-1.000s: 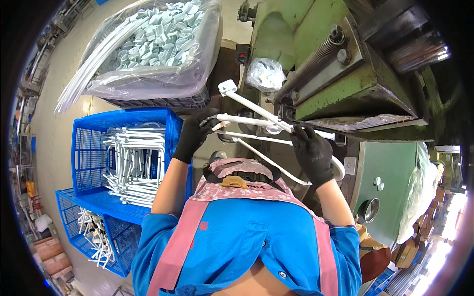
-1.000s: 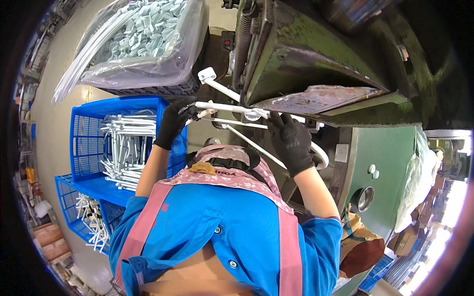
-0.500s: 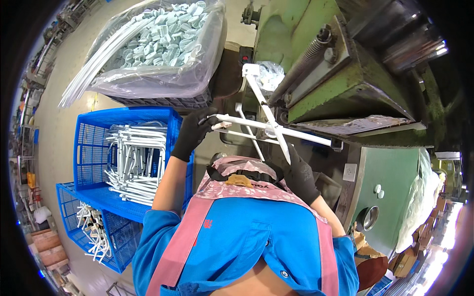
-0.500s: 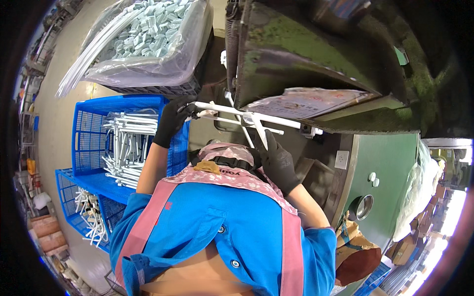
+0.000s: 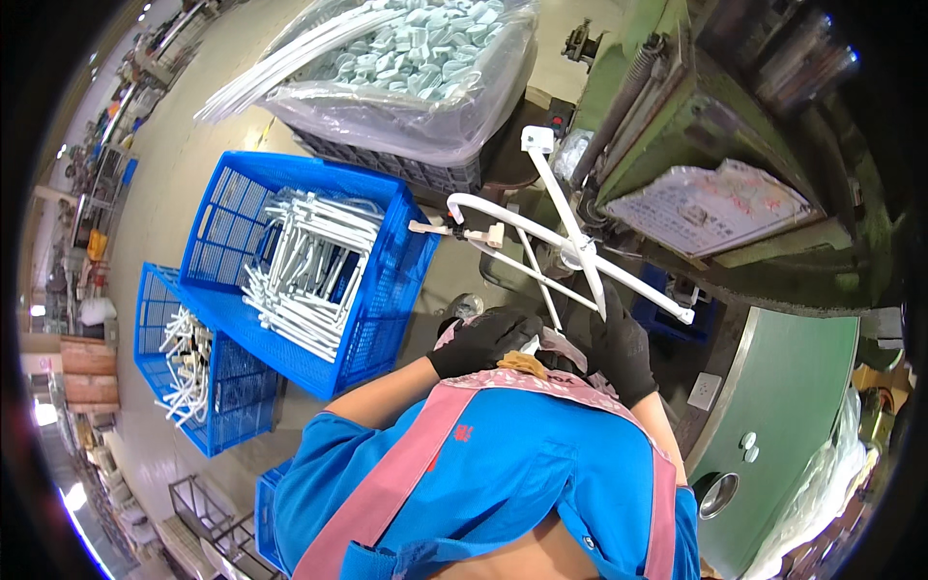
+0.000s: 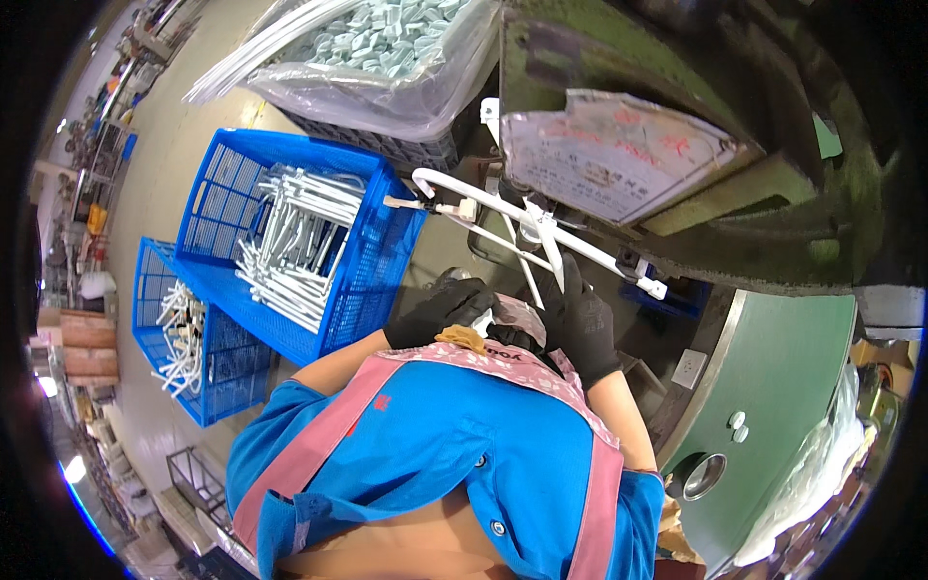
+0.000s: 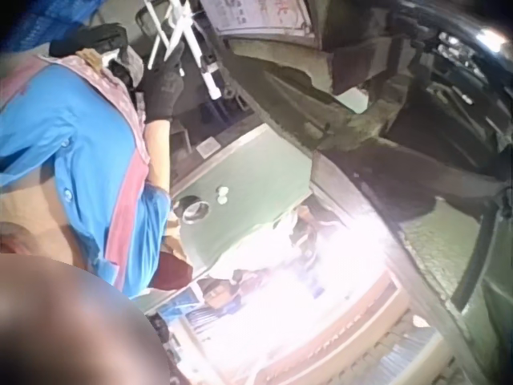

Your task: The person assembles white plastic hangers by inserting a central plastic cap onto the ends of metal rods. They pick rods from a blue crate, attach the cap, and place the finished hanger into another crate. The process is repeated continuously.

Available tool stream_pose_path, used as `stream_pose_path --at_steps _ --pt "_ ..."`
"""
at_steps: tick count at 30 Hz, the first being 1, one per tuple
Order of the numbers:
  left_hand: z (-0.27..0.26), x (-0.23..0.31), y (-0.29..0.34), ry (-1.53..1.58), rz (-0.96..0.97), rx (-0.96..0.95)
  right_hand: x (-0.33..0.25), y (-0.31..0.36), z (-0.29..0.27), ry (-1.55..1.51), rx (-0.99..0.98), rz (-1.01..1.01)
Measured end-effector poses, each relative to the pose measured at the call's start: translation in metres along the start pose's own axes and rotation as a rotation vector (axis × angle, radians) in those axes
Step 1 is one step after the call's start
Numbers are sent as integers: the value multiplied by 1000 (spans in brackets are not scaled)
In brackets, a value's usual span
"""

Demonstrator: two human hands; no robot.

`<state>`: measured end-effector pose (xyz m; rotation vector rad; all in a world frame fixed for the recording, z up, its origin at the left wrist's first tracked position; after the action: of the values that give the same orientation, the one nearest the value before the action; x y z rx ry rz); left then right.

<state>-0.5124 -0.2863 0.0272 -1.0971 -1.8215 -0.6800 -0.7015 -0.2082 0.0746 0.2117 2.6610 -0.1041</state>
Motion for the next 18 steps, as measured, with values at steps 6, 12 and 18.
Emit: stream_pose_path --at_steps 6,12,18 --pt "-4 57 -1 -18 -104 -218 4 -4 -8 -14 60 -133" --pt "3 78 -12 86 -48 -399 6 -7 -9 29 90 -135" --pt "-20 65 -37 -66 -89 -370 6 -8 -10 65 102 -115"
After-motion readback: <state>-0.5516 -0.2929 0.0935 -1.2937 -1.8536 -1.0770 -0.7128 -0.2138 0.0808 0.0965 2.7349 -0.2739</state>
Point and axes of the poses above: each hand's wrist, its own y-axis away from the middle knuckle, its own z-axis out of the palm, x = y × z, the point moved 7 cm from there along -y, towards the middle knuckle, and after that the axes turned 7 degrees about -z, right-handed, at the moved point
